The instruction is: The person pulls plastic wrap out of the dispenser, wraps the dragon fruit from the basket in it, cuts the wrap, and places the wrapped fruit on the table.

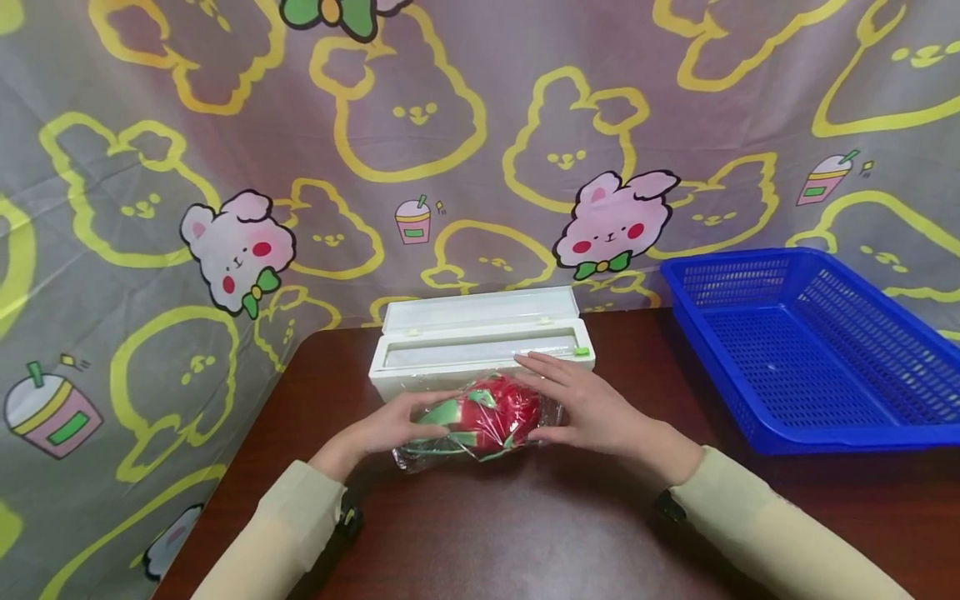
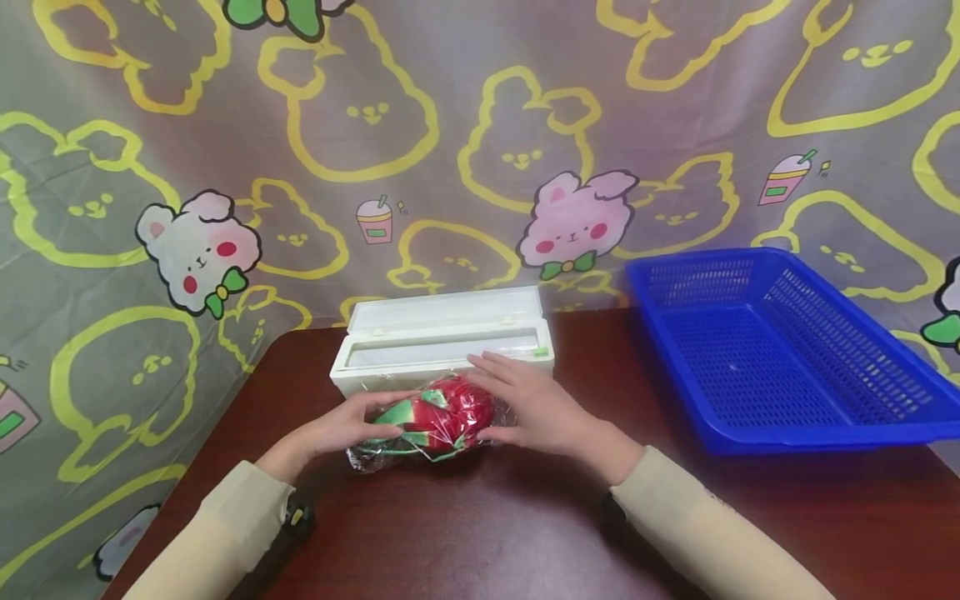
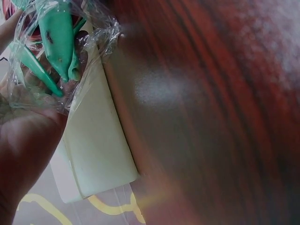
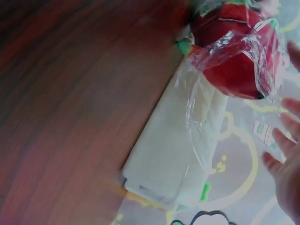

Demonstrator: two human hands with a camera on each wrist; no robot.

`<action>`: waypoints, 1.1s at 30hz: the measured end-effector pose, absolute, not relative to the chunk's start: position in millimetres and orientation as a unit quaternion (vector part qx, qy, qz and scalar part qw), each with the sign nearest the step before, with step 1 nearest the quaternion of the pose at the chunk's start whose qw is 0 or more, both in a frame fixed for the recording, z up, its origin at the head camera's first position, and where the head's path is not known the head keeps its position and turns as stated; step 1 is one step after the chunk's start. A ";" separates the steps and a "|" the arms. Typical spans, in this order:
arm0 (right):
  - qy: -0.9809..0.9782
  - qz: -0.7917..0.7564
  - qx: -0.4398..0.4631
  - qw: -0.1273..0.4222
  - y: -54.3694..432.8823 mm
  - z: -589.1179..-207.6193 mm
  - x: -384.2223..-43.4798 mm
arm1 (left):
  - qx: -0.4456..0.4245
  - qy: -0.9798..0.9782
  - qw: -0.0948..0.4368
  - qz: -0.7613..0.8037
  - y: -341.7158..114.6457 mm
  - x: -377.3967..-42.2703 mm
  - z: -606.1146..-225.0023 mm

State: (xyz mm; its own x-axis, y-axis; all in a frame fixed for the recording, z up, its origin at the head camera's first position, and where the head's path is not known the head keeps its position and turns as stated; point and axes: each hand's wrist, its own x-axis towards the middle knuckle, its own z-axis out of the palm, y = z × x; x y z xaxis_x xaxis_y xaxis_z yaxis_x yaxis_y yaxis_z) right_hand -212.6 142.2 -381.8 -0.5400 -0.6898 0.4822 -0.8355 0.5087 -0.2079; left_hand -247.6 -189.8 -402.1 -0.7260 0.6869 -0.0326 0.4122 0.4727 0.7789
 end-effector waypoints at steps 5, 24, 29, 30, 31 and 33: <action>-0.881 0.253 0.395 0.069 142.1 -385.2 -213.7 | 0.322 0.842 0.172 0.397 -188.6 -246.2 -400.5; -0.872 0.260 0.409 0.070 128.6 -397.1 -224.0 | 0.311 0.841 0.191 0.399 -189.6 -247.9 -400.8; -0.877 0.243 0.407 0.082 126.1 -397.4 -223.2 | 0.318 0.839 0.187 0.401 -187.2 -244.5 -396.2; -0.878 0.237 0.408 0.086 125.7 -397.7 -222.9 | 0.319 0.839 0.186 0.400 -187.2 -244.9 -396.6; -0.877 0.232 0.410 0.090 125.1 -398.0 -222.6 | 0.319 0.839 0.185 0.399 -187.2 -245.0 -396.8; -0.876 0.222 0.417 0.103 123.9 -399.7 -222.6 | 0.322 0.841 0.182 0.395 -187.5 -245.6 -397.7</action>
State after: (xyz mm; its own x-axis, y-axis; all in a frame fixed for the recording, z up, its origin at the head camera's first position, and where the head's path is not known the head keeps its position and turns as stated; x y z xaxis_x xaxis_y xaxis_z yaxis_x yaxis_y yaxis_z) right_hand -222.6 123.9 -399.7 -0.6317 -0.6836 0.3655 -0.7752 0.5547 -0.3023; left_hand -245.6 -187.5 -397.7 -0.7262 0.6856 -0.0515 0.3980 0.4802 0.7816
